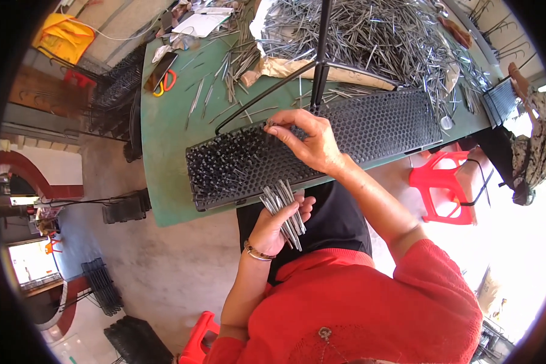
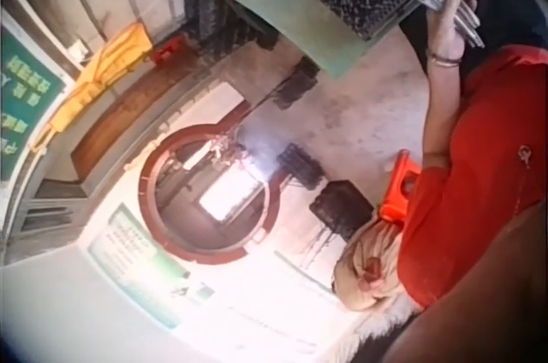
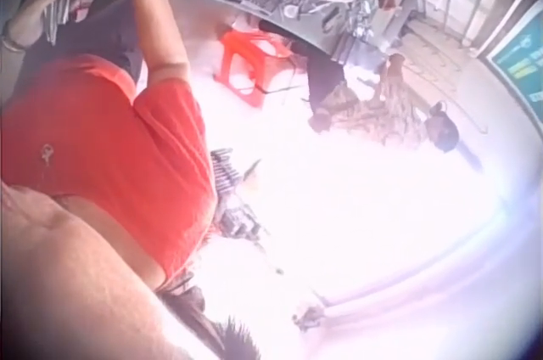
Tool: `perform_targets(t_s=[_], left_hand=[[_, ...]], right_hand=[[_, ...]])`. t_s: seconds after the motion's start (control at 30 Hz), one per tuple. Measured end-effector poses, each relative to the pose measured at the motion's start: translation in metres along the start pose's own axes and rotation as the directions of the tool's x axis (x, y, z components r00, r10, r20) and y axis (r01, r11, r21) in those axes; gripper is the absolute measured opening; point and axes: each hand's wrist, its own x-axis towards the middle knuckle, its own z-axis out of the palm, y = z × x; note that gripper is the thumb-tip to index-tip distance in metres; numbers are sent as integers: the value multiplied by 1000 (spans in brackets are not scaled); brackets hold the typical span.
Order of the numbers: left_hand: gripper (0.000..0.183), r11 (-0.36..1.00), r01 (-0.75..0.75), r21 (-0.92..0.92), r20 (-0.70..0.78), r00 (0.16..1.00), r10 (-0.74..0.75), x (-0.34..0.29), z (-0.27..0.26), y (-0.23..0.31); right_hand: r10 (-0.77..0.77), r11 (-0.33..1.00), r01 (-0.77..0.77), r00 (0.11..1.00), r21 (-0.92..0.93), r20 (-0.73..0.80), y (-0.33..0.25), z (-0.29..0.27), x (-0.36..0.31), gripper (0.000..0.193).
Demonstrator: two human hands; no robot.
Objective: Manually inserting thin metal rods into a perforated metal grille frame.
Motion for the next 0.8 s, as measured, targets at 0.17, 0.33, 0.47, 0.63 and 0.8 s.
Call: perform_targets(t_s=[0.17,0.33,0.47,0.63,0.8], left_hand=[[21,1000,-9,-3,-24,1000,9,0,2,0],[20,999,-42,24,-15,999,42,-1,0,0],[19,999,-43,23,-35,998,44,-1,1,-2],[18,998,-56,22,-29,998,56,-3,2,-1],[19,998,-63,-19,-12,998,63,-1,3,1]], right_hand=[[-95,991,99,994,-86,49,8,5,-3,21],[-213,955,218,976,-202,49,2,-1,0,24],[-261,926,276,961,-258,94,8,3,-5,24],[-315,863,354,935,-361,165,9,4,-7,23],[-331,835,363,932,-413,150,-3,4,-7,18]])
